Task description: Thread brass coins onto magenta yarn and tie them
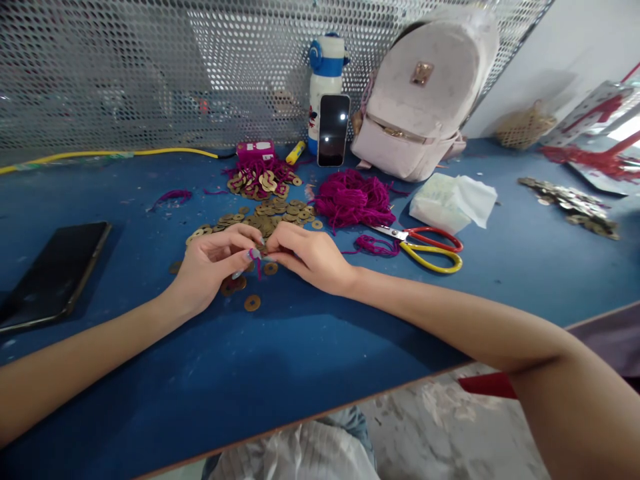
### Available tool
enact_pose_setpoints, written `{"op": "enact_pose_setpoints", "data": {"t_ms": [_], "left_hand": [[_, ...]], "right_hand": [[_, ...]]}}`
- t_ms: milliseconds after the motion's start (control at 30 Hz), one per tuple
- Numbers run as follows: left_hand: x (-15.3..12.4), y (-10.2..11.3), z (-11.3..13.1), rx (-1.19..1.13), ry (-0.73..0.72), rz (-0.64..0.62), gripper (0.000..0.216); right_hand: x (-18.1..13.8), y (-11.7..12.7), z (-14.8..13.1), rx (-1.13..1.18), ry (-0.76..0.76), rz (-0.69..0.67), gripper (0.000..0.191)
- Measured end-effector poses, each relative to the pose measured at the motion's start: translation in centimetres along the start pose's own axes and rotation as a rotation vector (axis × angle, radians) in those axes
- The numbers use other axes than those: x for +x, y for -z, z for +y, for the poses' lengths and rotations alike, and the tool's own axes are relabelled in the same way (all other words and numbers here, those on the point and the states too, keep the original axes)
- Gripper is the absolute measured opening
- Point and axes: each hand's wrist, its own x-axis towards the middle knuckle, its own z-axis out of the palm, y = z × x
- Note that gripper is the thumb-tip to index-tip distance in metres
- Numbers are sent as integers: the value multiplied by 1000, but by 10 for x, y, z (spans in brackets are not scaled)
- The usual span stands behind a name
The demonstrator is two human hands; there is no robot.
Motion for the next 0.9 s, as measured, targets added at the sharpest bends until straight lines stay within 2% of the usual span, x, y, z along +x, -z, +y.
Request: {"op": "enact_pose_setpoints", "data": {"t_ms": [67,167,333,400,500,533,600,667,767,900], "left_hand": [[0,0,0,-27,20,31,9],[-1,-1,1,-35,41,63,11],[-3,-4,5,21,157,74,18],[-2,-4,5,39,160,99,17],[-1,-5,4,67,133,130,13],[0,-5,4,73,127,129,11],[1,-6,4,80,129,113,9],[2,-7,5,82,126,98,8],[2,-8,5,97,130,89,6],[2,-8,6,145,128,83,7]], "right_hand": [[0,-1,-1,-35,-9,-44,10],[0,-1,-1,-44,-17,-70,15],[1,-2,-2,-69,-11,-90,22],[2,-2,-5,-145,-48,-85,19],[2,-1,-11,-235,-134,-52,2],[2,0,-12,-244,-141,-26,7],[1,1,-14,-256,-85,45,12],[0,1,-14,-312,53,104,10],[-1,-2,-14,-500,273,92,9],[0,-7,-17,-623,279,186,23]]}}
